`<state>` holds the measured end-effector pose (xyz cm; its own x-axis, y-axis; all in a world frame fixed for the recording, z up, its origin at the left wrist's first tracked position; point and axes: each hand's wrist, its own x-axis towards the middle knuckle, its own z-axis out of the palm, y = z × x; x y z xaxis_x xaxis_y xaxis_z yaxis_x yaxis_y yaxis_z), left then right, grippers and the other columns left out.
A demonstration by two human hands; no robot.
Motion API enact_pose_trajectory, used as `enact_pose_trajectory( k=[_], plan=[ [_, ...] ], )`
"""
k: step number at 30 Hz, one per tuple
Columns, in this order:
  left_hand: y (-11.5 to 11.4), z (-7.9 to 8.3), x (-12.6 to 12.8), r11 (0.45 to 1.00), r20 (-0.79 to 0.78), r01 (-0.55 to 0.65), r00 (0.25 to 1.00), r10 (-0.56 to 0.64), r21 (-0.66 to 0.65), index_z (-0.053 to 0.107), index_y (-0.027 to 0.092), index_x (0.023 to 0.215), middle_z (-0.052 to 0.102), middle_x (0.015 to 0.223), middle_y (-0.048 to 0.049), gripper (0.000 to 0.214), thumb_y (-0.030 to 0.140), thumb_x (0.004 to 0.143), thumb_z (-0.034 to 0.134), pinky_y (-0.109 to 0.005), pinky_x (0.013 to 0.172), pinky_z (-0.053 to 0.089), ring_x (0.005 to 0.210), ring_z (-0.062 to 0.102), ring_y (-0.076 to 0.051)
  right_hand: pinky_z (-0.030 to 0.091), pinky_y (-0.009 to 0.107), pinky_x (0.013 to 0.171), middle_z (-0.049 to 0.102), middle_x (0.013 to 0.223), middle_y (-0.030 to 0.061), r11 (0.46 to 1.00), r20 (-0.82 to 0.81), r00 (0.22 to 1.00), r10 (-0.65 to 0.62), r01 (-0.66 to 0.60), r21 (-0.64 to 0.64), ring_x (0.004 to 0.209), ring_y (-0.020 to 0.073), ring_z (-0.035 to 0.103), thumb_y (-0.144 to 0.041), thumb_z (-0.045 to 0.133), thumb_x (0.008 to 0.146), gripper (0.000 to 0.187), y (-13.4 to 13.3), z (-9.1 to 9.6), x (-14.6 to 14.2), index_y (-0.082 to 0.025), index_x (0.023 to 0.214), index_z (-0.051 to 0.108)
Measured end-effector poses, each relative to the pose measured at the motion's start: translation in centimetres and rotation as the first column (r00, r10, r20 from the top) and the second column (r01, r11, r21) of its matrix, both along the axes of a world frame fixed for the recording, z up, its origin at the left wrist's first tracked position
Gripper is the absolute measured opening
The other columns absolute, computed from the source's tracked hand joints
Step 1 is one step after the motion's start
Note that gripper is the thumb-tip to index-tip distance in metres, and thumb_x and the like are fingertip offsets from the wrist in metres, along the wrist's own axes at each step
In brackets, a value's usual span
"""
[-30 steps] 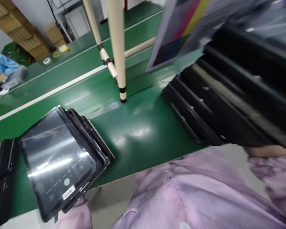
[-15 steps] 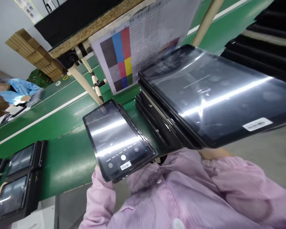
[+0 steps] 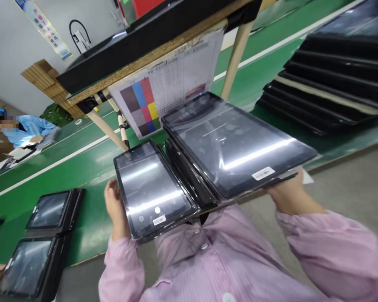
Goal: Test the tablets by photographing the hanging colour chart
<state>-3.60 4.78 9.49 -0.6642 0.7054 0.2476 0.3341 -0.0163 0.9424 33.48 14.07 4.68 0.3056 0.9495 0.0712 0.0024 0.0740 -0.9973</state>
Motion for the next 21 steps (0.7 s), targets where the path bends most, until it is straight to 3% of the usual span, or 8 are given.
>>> enact_pose_trajectory(
  k=[2, 4, 6, 7, 9, 16, 19, 21],
  plan=[
    [-1.1, 1.6, 1.7, 0.988, -0.027, -0.001, 1.0, 0.005, 0.153, 0.06, 0.024, 0.13, 0.059, 0.14, -0.0092, 0.038, 0.046, 0.1, 0.05, -0.05, 0.116, 0.041, 0.134, 0.053, -0.028, 0.055, 0.04, 0.09, 0.067, 0.133, 0.0145, 0.998, -0.08, 0.996, 0.03, -0.034, -0.044, 0.119, 0.0281, 0.067, -0.064, 0.032, 0.096, 0.071, 0.1, 3.5, 1.2, -0.015, 0.137, 0.063],
    [-2.9, 3.6, 5.0, 0.945, -0.113, 0.234, 0.971, -0.213, 0.227, 0.061, 0.029, 0.133, 0.057, 0.146, -0.0064, 0.037, 0.04, 0.098, 0.056, -0.046, 0.119, 0.04, 0.14, 0.051, -0.027, 0.052, 0.038, 0.095, 0.062, 0.141, 0.01, 0.979, -0.135, 0.98, 0.146, -0.162, -0.122, 0.121, 0.0208, 0.066, -0.051, 0.022, 0.104, 0.062, -0.1, 7.2, 1.8, -0.018, 0.144, 0.056],
    [-4.2, 5.3, 9.1, 0.823, -0.093, 0.568, 0.82, -0.565, 0.005, 0.05, 0.034, 0.147, 0.046, 0.159, -0.0041, 0.049, 0.041, 0.099, 0.056, -0.047, 0.122, 0.037, 0.147, 0.043, -0.028, 0.051, 0.037, 0.094, 0.059, 0.144, 0.0056, 0.937, -0.103, 0.956, 0.275, -0.291, -0.193, 0.121, 0.0161, 0.066, -0.042, 0.014, 0.108, 0.058, -0.5, 10.2, 1.8, -0.022, 0.146, 0.053],
    [-4.4, 5.9, 11.2, 0.753, -0.052, 0.654, 0.751, -0.658, -0.073, 0.041, 0.036, 0.154, 0.036, 0.165, -0.0031, 0.057, 0.042, 0.099, 0.056, -0.049, 0.125, 0.033, 0.15, 0.038, -0.029, 0.051, 0.036, 0.093, 0.059, 0.145, 0.0052, 0.918, -0.072, 0.945, 0.319, -0.327, -0.223, 0.12, 0.0155, 0.066, -0.041, 0.016, 0.108, 0.056, -0.6, 11.3, 1.6, -0.024, 0.147, 0.052],
    [-3.9, 6.4, 14.8, 0.696, 0.047, 0.704, 0.707, -0.706, -0.14, 0.027, 0.035, 0.16, 0.021, 0.17, -0.0024, 0.069, 0.047, 0.099, 0.055, -0.051, 0.128, 0.023, 0.154, 0.026, -0.03, 0.053, 0.035, 0.091, 0.056, 0.147, 0.007, 0.901, -0.004, 0.933, 0.36, -0.349, -0.258, 0.121, 0.0172, 0.066, -0.044, 0.023, 0.107, 0.054, -0.8, 12.3, 1.4, -0.024, 0.149, 0.05],
    [-0.7, 6.3, 20.4, 0.767, 0.057, 0.633, 0.774, -0.631, -0.107, 0.017, 0.028, 0.161, 0.003, 0.172, -0.0037, 0.076, 0.045, 0.098, 0.055, -0.053, 0.129, 0.006, 0.157, -0.003, -0.026, 0.051, 0.036, 0.101, 0.049, 0.153, 0.0069, 0.905, 0.095, 0.916, 0.389, -0.361, -0.224, 0.131, 0.0193, 0.06, -0.056, 0.019, 0.105, 0.064, -0.6, 11.7, 1.7, -0.023, 0.154, 0.044],
    [-1.6, 6.9, 20.4, 0.772, 0.022, 0.632, 0.774, -0.632, -0.07, 0.016, 0.029, 0.162, 0.002, 0.172, -0.0023, 0.073, 0.047, 0.1, 0.052, -0.053, 0.129, 0.004, 0.157, -0.005, -0.027, 0.053, 0.039, 0.1, 0.059, 0.144, 0.0099, 0.927, 0.061, 0.937, 0.345, -0.33, -0.175, 0.125, 0.0226, 0.065, -0.064, 0.026, 0.102, 0.068, -1.5, 12.4, 1.6, -0.023, 0.151, 0.05],
    [-3.3, 7.2, 19.4, 0.791, -0.045, 0.61, 0.79, -0.611, -0.046, 0.017, 0.029, 0.162, 0.002, 0.172, -0.0011, 0.073, 0.048, 0.1, 0.051, -0.051, 0.13, 0.006, 0.158, -0.003, -0.028, 0.055, 0.041, 0.098, 0.061, 0.142, 0.0108, 0.94, 0.228, 0.913, 0.339, -0.341, -0.031, 0.121, 0.0236, 0.067, -0.066, 0.022, 0.102, 0.07, -2.8, 12.7, 1.0, -0.024, 0.151, 0.049]
  ],
)
